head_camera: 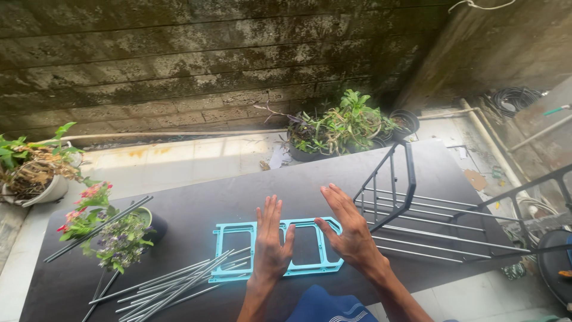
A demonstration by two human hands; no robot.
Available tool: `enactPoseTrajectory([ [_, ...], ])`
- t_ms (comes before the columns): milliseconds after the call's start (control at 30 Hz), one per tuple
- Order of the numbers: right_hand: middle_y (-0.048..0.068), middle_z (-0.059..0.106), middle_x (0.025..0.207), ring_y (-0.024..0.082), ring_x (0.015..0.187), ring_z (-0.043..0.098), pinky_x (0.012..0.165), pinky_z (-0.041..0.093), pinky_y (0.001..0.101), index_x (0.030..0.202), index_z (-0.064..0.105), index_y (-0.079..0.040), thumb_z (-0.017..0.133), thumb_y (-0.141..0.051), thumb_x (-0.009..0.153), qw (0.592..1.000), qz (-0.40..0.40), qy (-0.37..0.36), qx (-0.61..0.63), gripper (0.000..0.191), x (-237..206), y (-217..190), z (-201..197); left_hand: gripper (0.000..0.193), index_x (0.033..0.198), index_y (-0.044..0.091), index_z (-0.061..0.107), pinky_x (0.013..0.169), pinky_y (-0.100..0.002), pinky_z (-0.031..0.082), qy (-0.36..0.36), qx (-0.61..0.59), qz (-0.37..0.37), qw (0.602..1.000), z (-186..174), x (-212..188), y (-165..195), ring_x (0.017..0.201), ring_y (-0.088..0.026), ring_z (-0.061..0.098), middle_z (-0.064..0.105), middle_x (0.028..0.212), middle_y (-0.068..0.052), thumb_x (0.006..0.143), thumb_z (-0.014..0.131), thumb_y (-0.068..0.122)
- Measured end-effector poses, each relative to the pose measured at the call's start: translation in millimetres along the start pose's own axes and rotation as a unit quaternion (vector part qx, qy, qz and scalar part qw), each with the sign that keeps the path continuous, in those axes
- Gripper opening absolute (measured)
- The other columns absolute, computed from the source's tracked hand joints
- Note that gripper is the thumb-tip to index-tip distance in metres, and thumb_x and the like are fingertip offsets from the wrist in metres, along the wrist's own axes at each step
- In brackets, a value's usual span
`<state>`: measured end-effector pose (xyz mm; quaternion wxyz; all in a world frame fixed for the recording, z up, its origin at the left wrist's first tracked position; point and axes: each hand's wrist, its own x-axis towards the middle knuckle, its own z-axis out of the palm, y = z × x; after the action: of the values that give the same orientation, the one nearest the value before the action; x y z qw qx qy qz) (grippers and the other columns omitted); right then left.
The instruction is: The person gathers metal rods on a table, aligns them, and inserts them one by one into the plastic end frames of a clothes drying rack, pressing each rod into place and adjusting the frame as the structure takes shape.
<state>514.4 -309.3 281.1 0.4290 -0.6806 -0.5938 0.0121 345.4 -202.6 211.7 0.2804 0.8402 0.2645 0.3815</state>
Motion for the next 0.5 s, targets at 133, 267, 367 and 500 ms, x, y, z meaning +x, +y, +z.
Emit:
enactPoseTrajectory([
  [133,0.020,0.060,0.142,0.038,0.140,0.052,0.112,0.046,0.0443,0.144,0.052,0.000,0.077,-0.014,0.087,0.999,-0.014,0.033,-0.027,0.063,-5,4,-25,0.064,0.151,-0.005,0.040,0.125,-0.055,0.019,-0.017,-0.019,0.018,1.000,17,13,12,0.153,-0.040,0.032,0.041,0.159,-0.025,0.094,0.065,0.010],
  [267,0.018,0.063,0.139,0.037,0.138,0.055,0.111,0.049,0.0446,0.140,0.055,0.000,0.076,-0.012,0.089,0.993,-0.039,0.082,-0.069,0.056,-9,13,-53,0.065,0.151,-0.005,0.041,0.125,-0.056,0.020,-0.030,-0.042,0.039,0.998,37,23,25,0.153,-0.040,0.032,0.041,0.159,-0.026,0.093,0.065,0.010],
  [367,0.017,0.064,0.137,0.038,0.138,0.056,0.112,0.051,0.0459,0.138,0.057,0.000,0.075,-0.010,0.090,0.986,-0.054,0.127,-0.092,0.052,-13,18,-75,0.064,0.150,-0.005,0.042,0.125,-0.056,0.020,-0.041,-0.048,0.058,0.996,52,31,35,0.153,-0.040,0.033,0.042,0.158,-0.025,0.093,0.066,0.010],
  [500,0.017,0.064,0.137,0.037,0.137,0.057,0.112,0.051,0.0471,0.137,0.058,-0.002,0.075,-0.009,0.090,0.979,-0.044,0.157,-0.123,0.050,-17,28,-96,0.063,0.150,-0.006,0.042,0.125,-0.056,0.020,-0.046,-0.052,0.080,0.994,68,42,48,0.153,-0.041,0.032,0.042,0.158,-0.026,0.094,0.067,0.010],
])
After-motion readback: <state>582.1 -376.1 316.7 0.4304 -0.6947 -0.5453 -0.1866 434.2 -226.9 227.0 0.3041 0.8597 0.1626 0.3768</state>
